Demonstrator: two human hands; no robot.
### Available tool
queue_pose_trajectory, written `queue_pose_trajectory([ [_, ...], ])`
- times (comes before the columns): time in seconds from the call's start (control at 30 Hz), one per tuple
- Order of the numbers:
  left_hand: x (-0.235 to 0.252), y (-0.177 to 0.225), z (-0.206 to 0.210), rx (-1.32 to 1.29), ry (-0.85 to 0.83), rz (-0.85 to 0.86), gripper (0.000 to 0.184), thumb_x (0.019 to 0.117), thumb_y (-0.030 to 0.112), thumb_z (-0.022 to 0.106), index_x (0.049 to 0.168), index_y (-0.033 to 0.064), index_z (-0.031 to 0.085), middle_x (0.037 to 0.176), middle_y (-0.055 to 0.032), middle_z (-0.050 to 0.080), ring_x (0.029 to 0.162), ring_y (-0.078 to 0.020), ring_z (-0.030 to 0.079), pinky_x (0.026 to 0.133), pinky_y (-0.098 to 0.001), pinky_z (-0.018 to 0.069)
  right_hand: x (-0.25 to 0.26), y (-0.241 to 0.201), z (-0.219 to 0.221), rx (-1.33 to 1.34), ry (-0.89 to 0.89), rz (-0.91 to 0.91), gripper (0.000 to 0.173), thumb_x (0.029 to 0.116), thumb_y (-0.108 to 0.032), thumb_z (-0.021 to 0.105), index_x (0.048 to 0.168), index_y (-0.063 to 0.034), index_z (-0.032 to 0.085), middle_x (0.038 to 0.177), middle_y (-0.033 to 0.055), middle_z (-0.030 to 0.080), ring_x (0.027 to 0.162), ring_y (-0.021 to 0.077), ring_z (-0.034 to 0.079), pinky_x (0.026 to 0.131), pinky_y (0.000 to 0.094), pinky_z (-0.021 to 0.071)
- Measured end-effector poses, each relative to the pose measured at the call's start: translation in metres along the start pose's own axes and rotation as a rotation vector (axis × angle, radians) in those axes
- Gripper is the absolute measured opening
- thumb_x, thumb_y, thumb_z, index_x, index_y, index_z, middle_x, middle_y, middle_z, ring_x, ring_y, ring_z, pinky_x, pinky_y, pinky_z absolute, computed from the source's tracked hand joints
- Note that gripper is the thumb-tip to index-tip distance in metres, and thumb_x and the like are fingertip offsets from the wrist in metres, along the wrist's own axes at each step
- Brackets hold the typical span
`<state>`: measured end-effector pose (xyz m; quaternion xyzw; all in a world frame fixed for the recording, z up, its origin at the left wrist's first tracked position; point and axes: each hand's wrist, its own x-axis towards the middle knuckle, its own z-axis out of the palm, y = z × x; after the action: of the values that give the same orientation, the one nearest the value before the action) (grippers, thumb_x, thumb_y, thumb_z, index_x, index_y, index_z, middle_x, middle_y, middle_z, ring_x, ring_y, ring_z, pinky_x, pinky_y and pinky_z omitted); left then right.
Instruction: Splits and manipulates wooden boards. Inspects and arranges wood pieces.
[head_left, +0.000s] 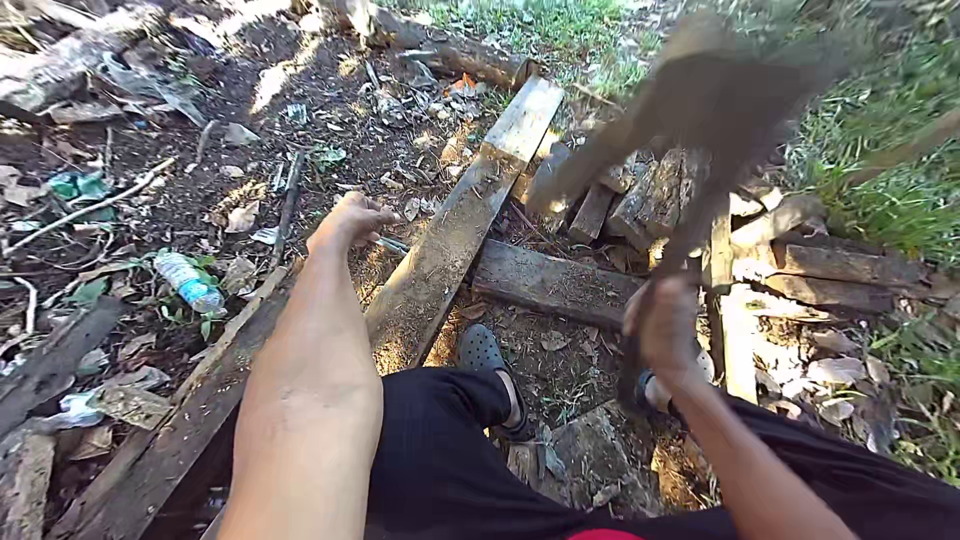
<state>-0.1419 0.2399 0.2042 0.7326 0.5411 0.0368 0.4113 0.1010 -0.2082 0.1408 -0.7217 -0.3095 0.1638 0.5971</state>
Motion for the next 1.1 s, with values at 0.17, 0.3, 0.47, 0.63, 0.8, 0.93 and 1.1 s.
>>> queue_pose_trajectory([
  [0.17, -0.005, -0.003, 0.005, 0.023, -0.002, 0.043, 0.047, 0.0923, 0.030, 0.078, 0.127, 0.0010, 0.066, 0.115, -0.0254, 0.069, 0.097, -0.0387, 0.068, 0.084, -0.0593, 0.0544, -0.011, 0.028, 0.008, -0.244, -0.056, 0.204, 0.076, 0.1024, -0.070, 0.027, 0.094, -0.0047, 0.065, 0.060, 0.0046, 0.057, 0.045, 0.0195, 0.056, 0.045, 0.0418, 0.0535],
  [0.3, -0.004, -0.007, 0.005, 0.028, -0.032, 0.059, 0.044, 0.0937, 0.031, 0.077, 0.124, 0.0006, 0.067, 0.114, -0.0256, 0.068, 0.096, -0.0384, 0.068, 0.085, -0.0592, 0.0549, -0.009, -0.034, -0.011, -0.121, -0.019, 0.234, 0.077, 0.0997, -0.075, 0.029, 0.094, -0.0076, 0.065, 0.061, 0.0040, 0.060, 0.044, 0.0182, 0.058, 0.042, 0.0375, 0.0544],
  [0.47, 0.007, -0.016, 0.006, 0.023, -0.022, -0.008, 0.052, 0.0919, 0.030, 0.079, 0.130, -0.0015, 0.062, 0.123, -0.0281, 0.065, 0.103, -0.0404, 0.068, 0.090, -0.0589, 0.0548, 0.010, -0.129, -0.035, 0.167, 0.081, -0.177, 0.067, 0.0906, -0.083, 0.042, 0.092, -0.0181, 0.062, 0.062, -0.0012, 0.058, 0.042, 0.0150, 0.054, 0.039, 0.0345, 0.0522],
  [0.63, 0.017, -0.011, 0.004, 0.030, -0.018, -0.017, 0.048, 0.0934, 0.029, 0.077, 0.130, -0.0001, 0.064, 0.121, -0.0264, 0.066, 0.098, -0.0377, 0.068, 0.086, -0.0570, 0.0549, 0.090, -0.199, -0.042, 0.421, 0.153, -0.673, 0.037, 0.1092, -0.039, 0.028, 0.091, -0.0145, 0.049, 0.058, -0.0029, 0.055, 0.045, 0.0146, 0.057, 0.044, 0.0326, 0.0548],
  [0.8, 0.016, -0.014, 0.004, 0.081, -0.005, -0.036, 0.046, 0.0930, 0.029, 0.077, 0.125, -0.0008, 0.064, 0.120, -0.0264, 0.067, 0.102, -0.0392, 0.069, 0.090, -0.0593, 0.0555, 0.047, -0.121, -0.005, 0.100, 0.098, -0.339, 0.059, 0.1054, -0.066, 0.026, 0.092, -0.0141, 0.050, 0.062, -0.0010, 0.054, 0.046, 0.0128, 0.054, 0.043, 0.0308, 0.0507],
  [0.93, 0.009, -0.009, 0.009, 0.155, 0.012, 0.038, 0.050, 0.0899, 0.033, 0.080, 0.123, -0.0010, 0.067, 0.113, -0.0302, 0.067, 0.095, -0.0441, 0.068, 0.085, -0.0646, 0.0537, -0.010, 0.066, 0.026, -0.243, -0.017, 0.113, 0.072, 0.1005, -0.070, 0.036, 0.102, -0.0043, 0.065, 0.062, 0.0046, 0.055, 0.047, 0.0198, 0.054, 0.047, 0.0448, 0.0521],
  [1.1, 0.006, -0.017, 0.006, 0.225, -0.044, 0.119, 0.046, 0.0935, 0.036, 0.076, 0.120, -0.0005, 0.069, 0.101, -0.0265, 0.068, 0.082, -0.0376, 0.066, 0.079, -0.0599, 0.0546, -0.003, 0.004, 0.008, -0.206, -0.057, 0.268, 0.072, 0.1025, -0.070, 0.032, 0.090, -0.0072, 0.066, 0.060, 0.0043, 0.059, 0.045, 0.0189, 0.058, 0.045, 0.0396, 0.0546],
])
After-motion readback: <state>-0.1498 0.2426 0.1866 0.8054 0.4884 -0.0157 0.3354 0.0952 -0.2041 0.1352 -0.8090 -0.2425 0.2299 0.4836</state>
